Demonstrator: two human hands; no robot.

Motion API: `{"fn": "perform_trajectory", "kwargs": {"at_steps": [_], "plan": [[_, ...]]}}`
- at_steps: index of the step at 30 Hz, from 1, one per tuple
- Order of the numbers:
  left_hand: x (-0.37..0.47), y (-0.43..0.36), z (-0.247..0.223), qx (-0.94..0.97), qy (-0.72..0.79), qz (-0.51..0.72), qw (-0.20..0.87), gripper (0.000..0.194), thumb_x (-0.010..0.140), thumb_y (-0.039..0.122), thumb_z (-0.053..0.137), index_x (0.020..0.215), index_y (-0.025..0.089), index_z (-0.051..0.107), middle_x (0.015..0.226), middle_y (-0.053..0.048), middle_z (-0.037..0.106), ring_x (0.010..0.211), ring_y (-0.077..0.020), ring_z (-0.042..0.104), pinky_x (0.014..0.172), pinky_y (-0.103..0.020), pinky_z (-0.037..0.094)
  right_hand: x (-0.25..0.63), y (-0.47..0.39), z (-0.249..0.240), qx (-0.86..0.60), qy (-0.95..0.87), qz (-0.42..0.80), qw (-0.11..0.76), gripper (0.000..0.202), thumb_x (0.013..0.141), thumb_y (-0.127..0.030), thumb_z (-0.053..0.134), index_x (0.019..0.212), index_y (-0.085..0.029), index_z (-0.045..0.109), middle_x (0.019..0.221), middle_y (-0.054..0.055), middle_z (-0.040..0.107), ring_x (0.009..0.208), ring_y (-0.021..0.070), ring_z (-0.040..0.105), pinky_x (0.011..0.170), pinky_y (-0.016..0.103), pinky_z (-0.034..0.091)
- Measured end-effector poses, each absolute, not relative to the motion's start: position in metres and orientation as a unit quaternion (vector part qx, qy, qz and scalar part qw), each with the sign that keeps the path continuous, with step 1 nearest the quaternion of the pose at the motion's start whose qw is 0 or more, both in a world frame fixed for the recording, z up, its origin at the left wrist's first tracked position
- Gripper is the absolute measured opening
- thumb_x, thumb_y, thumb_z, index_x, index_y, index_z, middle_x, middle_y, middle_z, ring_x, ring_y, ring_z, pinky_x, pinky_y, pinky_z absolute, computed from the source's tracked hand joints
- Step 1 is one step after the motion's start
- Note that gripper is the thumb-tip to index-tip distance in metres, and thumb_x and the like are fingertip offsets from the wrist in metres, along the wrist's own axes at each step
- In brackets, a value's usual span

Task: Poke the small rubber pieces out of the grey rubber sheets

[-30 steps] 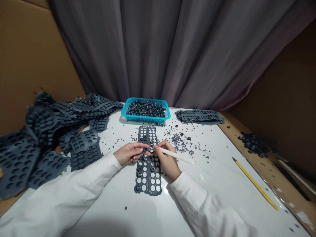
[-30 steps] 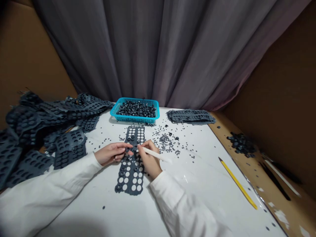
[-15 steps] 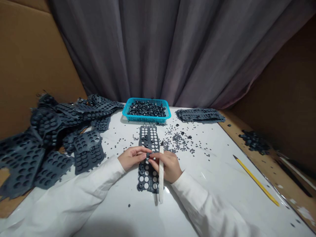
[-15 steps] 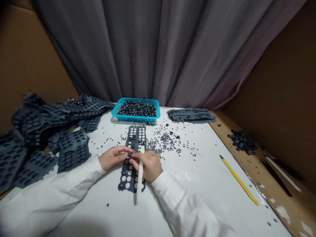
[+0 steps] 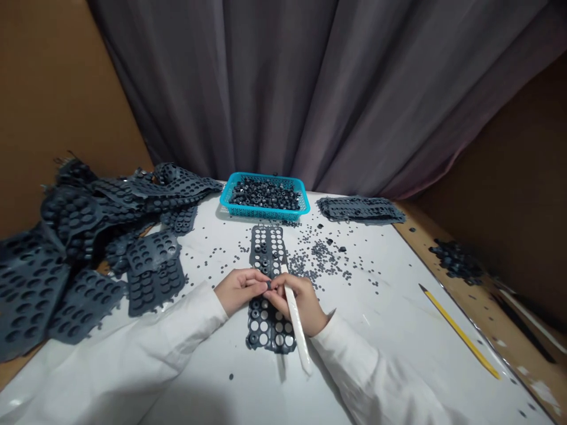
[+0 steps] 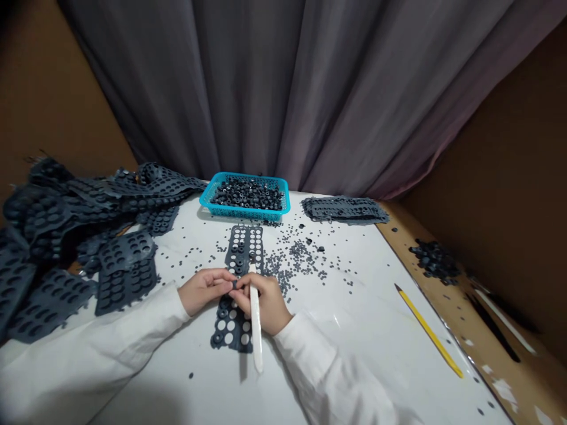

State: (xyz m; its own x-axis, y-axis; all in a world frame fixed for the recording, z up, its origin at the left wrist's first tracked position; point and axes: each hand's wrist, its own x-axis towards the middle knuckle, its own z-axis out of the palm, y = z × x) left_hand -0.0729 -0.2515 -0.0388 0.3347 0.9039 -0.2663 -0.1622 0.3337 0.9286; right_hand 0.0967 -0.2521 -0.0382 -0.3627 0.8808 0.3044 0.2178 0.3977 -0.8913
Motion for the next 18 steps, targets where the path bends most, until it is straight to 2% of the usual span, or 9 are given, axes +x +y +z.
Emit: {"fn": "perform_trajectory", "kwargs": {"at_steps": [5,8,12,18], "plan": [[-0.067,-0.254,-0.035,0.438,0.448,0.403,0.667,0.037,0.055,0.043,0.079,0.063,0.012,0.060,0.046,0.003,0.052,0.043,-0.0060,0.037,0.043,-0.020,0.020,0.098,-0.253,-0.034,-0.400,-0.647,0.504,0.408,0.022,0.067,-0.037,0.069,0.068,-0.018,0.056,0.048,-0.006,0.045,0.041,0.0074,0.039,0.042,0.019,0.035],[-0.067,-0.254,-0.036,0.428,0.450,0.396,0.677,0.042,0.055,0.048,0.077,0.062,0.012,0.056,0.050,0.001,0.056,0.039,-0.0035,0.029,0.041,-0.020,0.014,0.102,-0.248,-0.034,-0.409,-0.615,0.527,0.420,0.027,0.066,-0.042,0.069,0.066,-0.018,0.055,0.047,-0.007,0.043,0.041,0.0073,0.037,0.041,0.020,0.035],[-0.069,-0.252,-0.036,0.384,0.432,0.392,0.716,0.048,0.054,0.051,0.077,0.070,0.012,0.053,0.063,-0.006,0.066,0.038,-0.0013,0.024,0.041,-0.019,0.011,0.115,-0.235,-0.037,-0.442,-0.630,0.463,0.439,0.024,0.071,-0.041,0.065,0.066,-0.018,0.060,0.046,-0.005,0.045,0.043,0.0097,0.041,0.044,0.022,0.036],[-0.072,-0.246,-0.030,0.347,0.421,0.416,0.727,0.048,0.052,0.042,0.081,0.078,0.010,0.057,0.068,-0.009,0.067,0.041,-0.0010,0.028,0.043,-0.017,0.015,0.130,-0.218,-0.049,-0.512,-0.662,0.325,0.442,0.025,0.081,-0.036,0.053,0.075,-0.017,0.068,0.070,0.006,0.069,0.063,0.0189,0.060,0.061,0.029,0.046]]}}
